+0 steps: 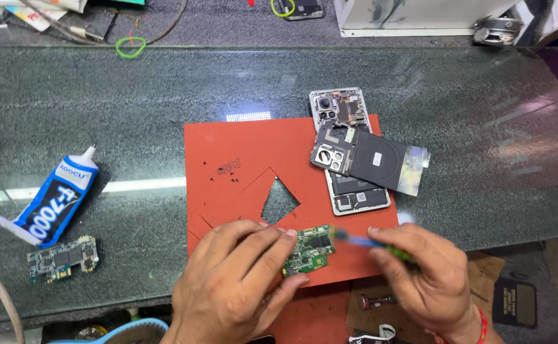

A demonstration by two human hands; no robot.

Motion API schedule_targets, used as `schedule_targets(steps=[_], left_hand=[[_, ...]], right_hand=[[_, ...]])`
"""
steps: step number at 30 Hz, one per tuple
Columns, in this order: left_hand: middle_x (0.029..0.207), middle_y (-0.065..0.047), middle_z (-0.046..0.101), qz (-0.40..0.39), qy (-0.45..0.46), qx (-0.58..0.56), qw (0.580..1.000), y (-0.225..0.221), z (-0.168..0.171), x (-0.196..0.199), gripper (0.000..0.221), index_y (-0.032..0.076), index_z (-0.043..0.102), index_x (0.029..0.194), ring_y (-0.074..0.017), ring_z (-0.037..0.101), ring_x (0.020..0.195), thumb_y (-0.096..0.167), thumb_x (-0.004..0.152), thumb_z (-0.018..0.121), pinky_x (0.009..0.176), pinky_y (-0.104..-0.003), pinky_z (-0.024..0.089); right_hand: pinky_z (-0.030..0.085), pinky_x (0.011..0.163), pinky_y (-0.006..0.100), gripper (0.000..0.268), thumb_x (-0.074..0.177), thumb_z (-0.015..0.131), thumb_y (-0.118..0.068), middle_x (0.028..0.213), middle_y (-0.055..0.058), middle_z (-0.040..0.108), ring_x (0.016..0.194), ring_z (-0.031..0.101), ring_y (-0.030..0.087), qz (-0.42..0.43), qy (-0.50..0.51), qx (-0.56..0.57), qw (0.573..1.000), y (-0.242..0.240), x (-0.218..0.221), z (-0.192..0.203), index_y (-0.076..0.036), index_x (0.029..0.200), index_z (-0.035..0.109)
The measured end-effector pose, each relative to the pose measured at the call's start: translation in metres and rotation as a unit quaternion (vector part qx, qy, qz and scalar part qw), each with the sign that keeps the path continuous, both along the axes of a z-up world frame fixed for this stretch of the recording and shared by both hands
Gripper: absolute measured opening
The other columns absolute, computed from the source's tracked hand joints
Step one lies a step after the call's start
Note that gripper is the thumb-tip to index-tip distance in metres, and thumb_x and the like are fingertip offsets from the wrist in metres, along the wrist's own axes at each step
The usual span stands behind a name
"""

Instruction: The person cleans a mobile phone circuit board using a small brush, turning the board over by hand to scrub both sides.

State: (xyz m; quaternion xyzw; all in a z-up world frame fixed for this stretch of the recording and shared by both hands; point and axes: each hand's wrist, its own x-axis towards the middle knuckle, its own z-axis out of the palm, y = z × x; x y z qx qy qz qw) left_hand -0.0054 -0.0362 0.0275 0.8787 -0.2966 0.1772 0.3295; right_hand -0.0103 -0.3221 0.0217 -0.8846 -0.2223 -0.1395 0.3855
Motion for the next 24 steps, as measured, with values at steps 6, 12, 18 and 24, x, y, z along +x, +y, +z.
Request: schedule_targets(steps=[6,12,18,24], left_hand=[[0.110,-0.009,0.071,-0.008,-0.049,0.000,0.999,0.000,-0.001,0.001,0.048,0.002,0.071,0.115,-0.0279,0.066,0.105,0.032,0.080,0.084,0.090,-0.045,0.053],[0.110,-0.010,0.071,-0.018,-0.029,0.001,0.999,0.001,-0.005,0.002,0.039,0.003,0.072,0.100,-0.0274,0.067,0.103,0.033,0.078,0.084,0.089,-0.045,0.053],[0.112,-0.010,0.070,-0.021,-0.029,-0.001,0.999,0.002,-0.005,0.002,0.037,0.003,0.072,0.099,-0.0267,0.067,0.104,0.034,0.083,0.083,0.086,-0.043,0.053],[0.111,-0.008,0.068,-0.025,-0.021,-0.008,0.999,0.003,-0.005,0.000,0.033,0.004,0.071,0.101,-0.0272,0.064,0.105,0.031,0.084,0.082,0.088,-0.044,0.051]], right_hand=[[0.055,0.069,0.029,0.024,0.082,0.079,-0.011,0.089,0.009,0.069,0.076,0.070,0.020,0.038,-0.070,-0.069,0.994,0.011,-0.001,-0.005,-0.004,0.104,0.072],[0.058,0.072,0.028,0.022,0.085,0.074,0.001,0.097,0.009,0.067,0.080,0.071,0.019,-0.060,-0.062,-0.053,0.995,0.014,-0.005,-0.010,-0.004,0.107,0.072],[0.054,0.067,0.029,0.038,0.073,0.076,-0.005,0.095,0.003,0.071,0.073,0.068,0.013,0.094,-0.113,-0.087,0.985,0.015,-0.007,-0.017,-0.012,0.110,0.076],[0.059,0.066,0.030,0.036,0.075,0.073,0.003,0.092,0.006,0.068,0.076,0.072,0.016,-0.036,-0.045,-0.137,0.989,0.026,-0.011,-0.006,-0.010,0.108,0.076]])
